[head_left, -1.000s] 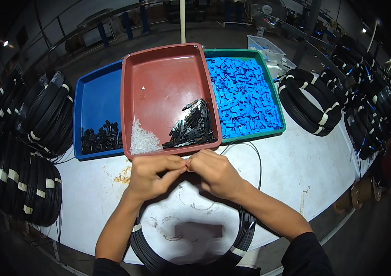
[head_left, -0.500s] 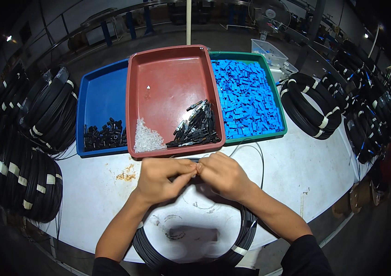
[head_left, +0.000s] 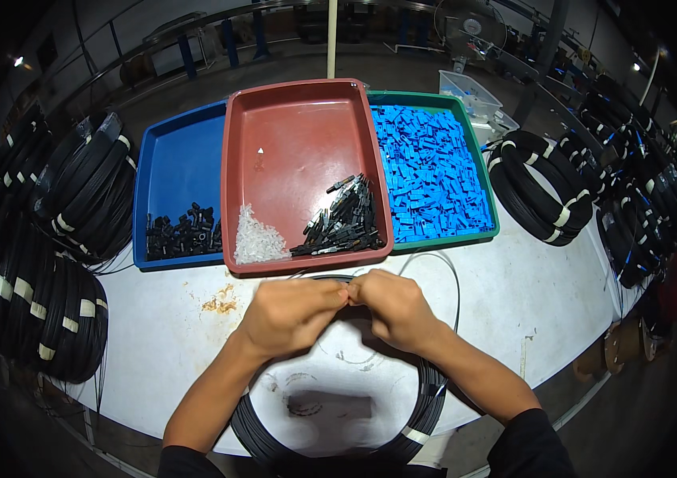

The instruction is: Assembling electrical wire harnesses by attaching small plastic components and connectors to cables.

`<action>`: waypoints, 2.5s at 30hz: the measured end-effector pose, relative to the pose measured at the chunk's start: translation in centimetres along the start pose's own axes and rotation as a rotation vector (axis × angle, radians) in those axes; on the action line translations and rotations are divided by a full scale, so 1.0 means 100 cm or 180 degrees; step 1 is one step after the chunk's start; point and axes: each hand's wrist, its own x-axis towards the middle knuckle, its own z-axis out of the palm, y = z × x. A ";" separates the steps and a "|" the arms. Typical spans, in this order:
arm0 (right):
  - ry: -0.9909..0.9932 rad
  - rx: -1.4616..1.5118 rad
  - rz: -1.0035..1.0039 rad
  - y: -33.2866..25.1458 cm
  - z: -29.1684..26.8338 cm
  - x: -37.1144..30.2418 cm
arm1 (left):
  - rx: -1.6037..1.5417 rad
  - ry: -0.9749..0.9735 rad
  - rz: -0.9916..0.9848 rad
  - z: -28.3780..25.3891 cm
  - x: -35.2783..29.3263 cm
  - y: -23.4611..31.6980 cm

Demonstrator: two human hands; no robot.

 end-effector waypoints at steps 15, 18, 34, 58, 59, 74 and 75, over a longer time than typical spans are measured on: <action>-0.0145 0.1061 0.1156 0.000 0.006 -0.006 | -0.0421 -0.0300 -0.0620 -0.002 0.001 0.002; -0.0439 0.1843 0.2103 -0.005 -0.001 -0.001 | 0.0899 -0.0224 0.0748 -0.004 0.001 0.004; -0.0538 0.1650 0.1963 -0.003 -0.003 -0.004 | 0.0684 -0.0172 0.0603 0.000 0.000 -0.001; -0.0103 -0.0026 -0.0097 -0.006 -0.005 0.000 | -0.3122 -0.0171 -0.2862 -0.008 0.002 0.006; -0.0071 0.0255 0.0193 -0.005 -0.002 -0.001 | -0.2268 -0.0263 -0.2491 -0.006 0.001 0.011; -0.0087 -0.0009 0.0068 -0.009 -0.006 0.001 | -0.1162 0.0145 -0.1239 0.002 0.003 0.010; -0.0142 0.0602 0.0912 -0.011 -0.004 -0.001 | -0.0360 0.0086 -0.0330 0.004 0.000 0.005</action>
